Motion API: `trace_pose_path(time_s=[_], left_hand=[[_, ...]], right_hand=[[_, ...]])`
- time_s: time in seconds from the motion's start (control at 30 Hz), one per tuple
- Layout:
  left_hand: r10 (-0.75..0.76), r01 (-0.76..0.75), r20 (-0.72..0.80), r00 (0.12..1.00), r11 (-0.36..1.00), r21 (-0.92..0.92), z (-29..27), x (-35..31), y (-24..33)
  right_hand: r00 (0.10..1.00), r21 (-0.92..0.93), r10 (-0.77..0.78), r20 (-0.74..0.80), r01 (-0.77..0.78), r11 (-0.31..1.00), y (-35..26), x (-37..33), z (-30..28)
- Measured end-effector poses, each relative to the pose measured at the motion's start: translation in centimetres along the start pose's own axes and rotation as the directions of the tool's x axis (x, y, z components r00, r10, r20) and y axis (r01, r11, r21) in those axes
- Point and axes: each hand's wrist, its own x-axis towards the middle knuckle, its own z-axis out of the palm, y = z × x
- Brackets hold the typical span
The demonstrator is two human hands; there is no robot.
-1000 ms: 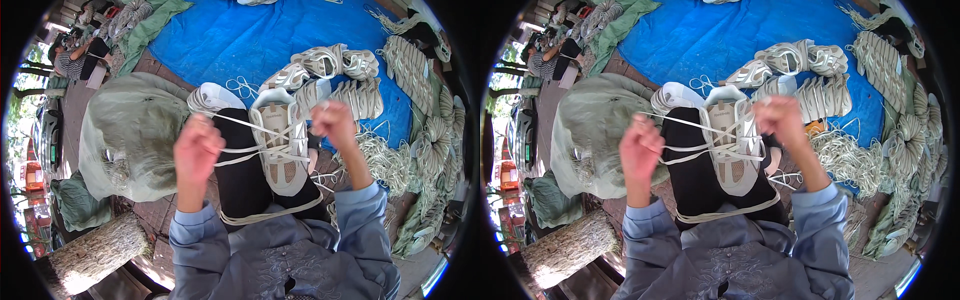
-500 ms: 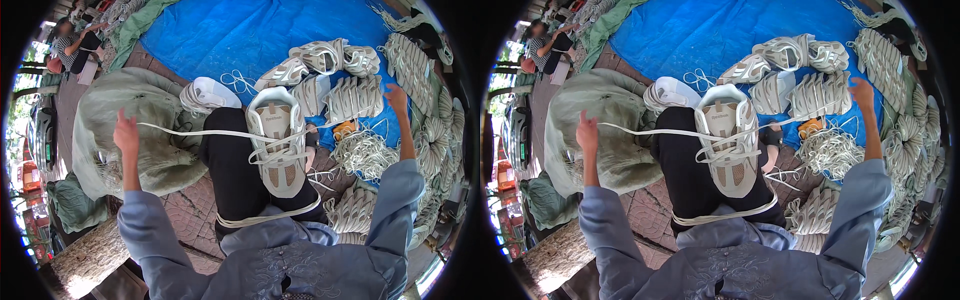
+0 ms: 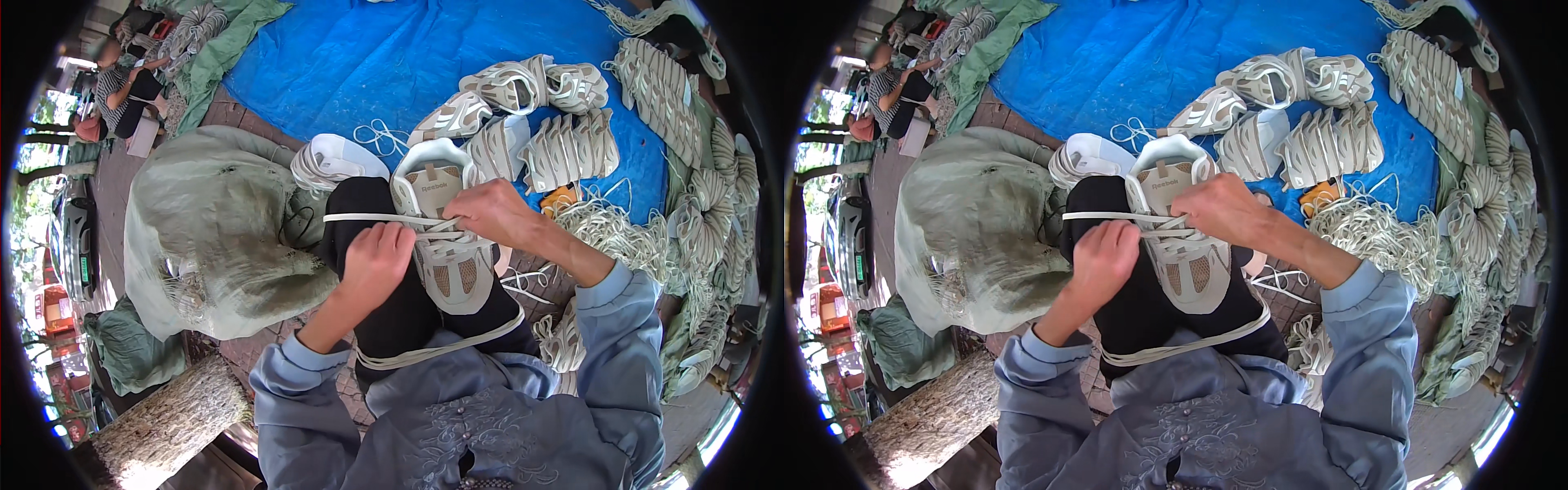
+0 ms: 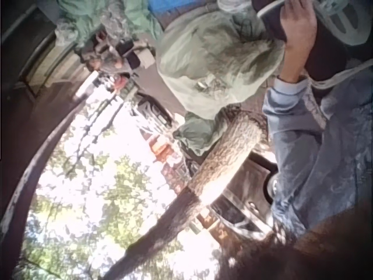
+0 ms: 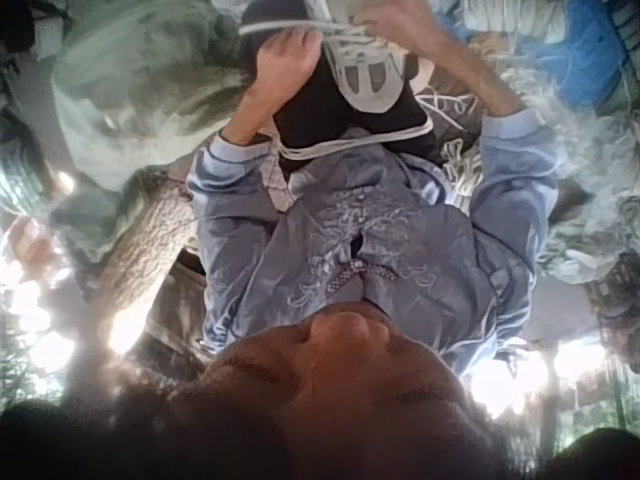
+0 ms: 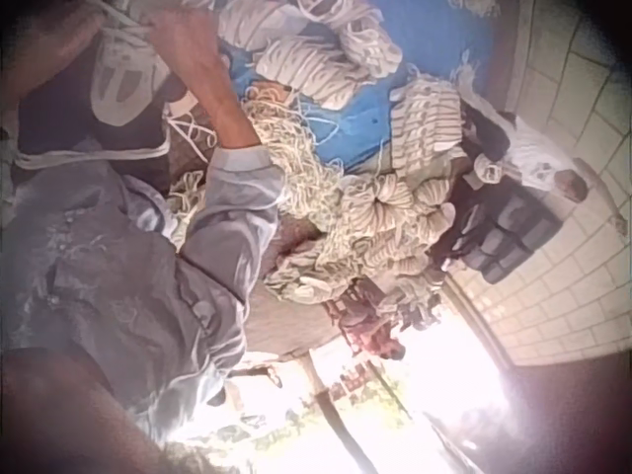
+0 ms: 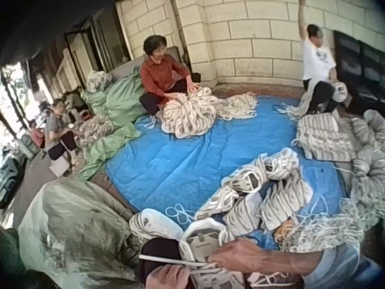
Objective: The person sits on a blue tarp on a sidewalk and laces a white sneaker by hand. They thread a long white lace through the eyelets, pull it tight, and tie a knot, repeating the process to secure the shoe.
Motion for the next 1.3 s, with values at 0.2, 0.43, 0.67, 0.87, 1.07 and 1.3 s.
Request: trace_pose_path(time_s=[0.2, 0.43, 0.67, 0.87, 1.07, 1.3], left_hand=[[0.062, -0.067, 0.042, 0.997, 0.991, 0.119, 0.8, 0.9, -0.8], [-0.062, 0.063, -0.07, 0.996, 0.998, 0.013, 2.0, 0.7, 0.5], [-0.119, 0.12, 0.018, 0.993, 0.992, -0.044, 1.2, 0.4, 0.6], [-0.08, 0.074, -0.024, 0.996, 0.979, -0.19, 0.5, 1.6, 1.6], [-0.047, 0.05, 0.071, 0.996, 0.998, -0.037, 0.7, 3.0, 0.0], [-0.082, 0.083, 0.017, 0.997, 0.978, -0.19, 1.1, 3.3, -0.4]], right_hand=[[0.997, 0.023, -0.004, -0.08, 0.006, 1.0, 0.8, 0.2, -2.7], [0.986, 0.111, 0.155, -0.057, -0.148, 0.983, 4.1, -2.0, -6.4], [0.971, 0.086, 0.24, -0.005, -0.239, 0.967, 6.1, -1.5, -9.5], [0.928, 0.227, 0.369, 0.053, -0.371, 0.901, 6.4, 0.0, -9.7], [0.995, -0.261, 0.09, -0.044, -0.098, 0.96, 8.7, -0.3, -6.3], [0.986, -0.059, -0.054, -0.155, 0.046, 0.997, -0.7, -2.5, -2.6]])
